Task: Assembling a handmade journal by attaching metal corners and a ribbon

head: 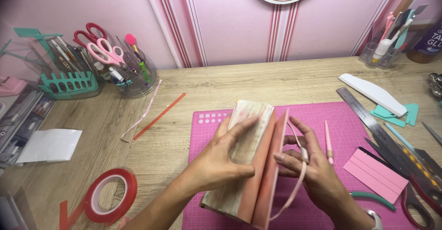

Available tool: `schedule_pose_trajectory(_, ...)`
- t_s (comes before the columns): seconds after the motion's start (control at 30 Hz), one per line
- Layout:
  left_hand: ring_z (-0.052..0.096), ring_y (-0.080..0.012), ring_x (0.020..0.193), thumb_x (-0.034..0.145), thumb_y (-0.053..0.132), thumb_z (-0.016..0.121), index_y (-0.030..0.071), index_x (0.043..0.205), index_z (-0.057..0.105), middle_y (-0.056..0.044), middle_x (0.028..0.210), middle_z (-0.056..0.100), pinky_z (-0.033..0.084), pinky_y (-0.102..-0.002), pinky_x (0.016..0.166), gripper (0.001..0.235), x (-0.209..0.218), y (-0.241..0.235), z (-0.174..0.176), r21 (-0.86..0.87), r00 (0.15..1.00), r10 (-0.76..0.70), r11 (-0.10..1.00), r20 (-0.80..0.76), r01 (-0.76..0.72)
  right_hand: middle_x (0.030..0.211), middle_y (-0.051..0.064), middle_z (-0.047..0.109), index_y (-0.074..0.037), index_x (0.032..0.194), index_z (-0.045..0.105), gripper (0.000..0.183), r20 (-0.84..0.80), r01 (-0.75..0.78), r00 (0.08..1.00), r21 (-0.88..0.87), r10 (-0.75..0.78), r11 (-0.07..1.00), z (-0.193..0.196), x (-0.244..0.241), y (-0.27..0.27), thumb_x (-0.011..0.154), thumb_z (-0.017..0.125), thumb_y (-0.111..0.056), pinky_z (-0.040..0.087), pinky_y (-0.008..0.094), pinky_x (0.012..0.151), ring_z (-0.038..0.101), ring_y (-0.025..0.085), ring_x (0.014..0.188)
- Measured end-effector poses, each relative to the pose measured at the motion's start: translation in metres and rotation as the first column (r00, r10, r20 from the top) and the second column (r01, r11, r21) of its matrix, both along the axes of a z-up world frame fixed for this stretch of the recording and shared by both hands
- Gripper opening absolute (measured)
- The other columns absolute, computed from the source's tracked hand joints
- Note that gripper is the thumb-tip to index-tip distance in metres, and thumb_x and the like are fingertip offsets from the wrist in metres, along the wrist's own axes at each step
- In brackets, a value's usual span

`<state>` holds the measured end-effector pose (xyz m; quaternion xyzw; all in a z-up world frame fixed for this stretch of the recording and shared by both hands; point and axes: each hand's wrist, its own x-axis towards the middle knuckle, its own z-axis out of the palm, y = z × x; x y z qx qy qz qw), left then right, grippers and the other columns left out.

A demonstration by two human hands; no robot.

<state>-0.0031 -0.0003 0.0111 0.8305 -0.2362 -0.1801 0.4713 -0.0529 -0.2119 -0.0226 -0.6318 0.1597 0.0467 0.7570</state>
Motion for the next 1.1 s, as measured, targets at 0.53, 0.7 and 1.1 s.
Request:
schedule_pose_trajectory(0.53,0.049,-0.0190,0.129,0.057,0.019,0.088,0.024,0.166,0.007,-0.011,0.151,0.043,0.042,-0.028,0.101,0.136,0.083,0.045,-0.021,0.019,0.959,0.131,0.991,-0.251,-0.131,0.134,0.036,0.070,0.008,0.146,0.056,0.071,-0.323,0.137,0.943,0.164,-0.078,0.977,-0.036,-0.033,-0.032,0.077,0.057,0.020,0.047,0.059,0.102,0.064,0.050,0.118)
schedule_pose_trajectory(0.7,0.060,-0.0212,0.121,0.062,0.009,0.081,0.020,0.164,0.019,-0.011,0.152,0.048,0.058,-0.036,0.089,0.119,0.140,0.055,-0.026,-0.130,0.869,-0.112,0.990,-0.482,0.055,0.128,0.036,0.080,0.013,0.139,0.066,0.066,-0.391,0.074,0.920,0.104,-0.028,0.992,-0.136,-0.053,-0.037,0.074,0.073,0.020,0.051,0.054,0.107,0.071,0.046,0.119)
schedule_pose_trajectory(1.1,0.032,-0.0335,0.151,0.062,0.004,0.076,0.031,0.158,0.034,-0.009,0.168,0.028,0.021,-0.065,0.117,0.108,0.147,-0.011,-0.106,0.489,0.725,-0.282,0.868,0.628,-0.085,0.123,0.045,0.070,0.014,0.141,0.061,0.051,-0.519,0.353,0.846,0.365,-0.126,0.861,-0.149,-0.065,0.004,0.091,0.056,0.021,0.048,0.059,0.097,0.065,0.059,0.106)
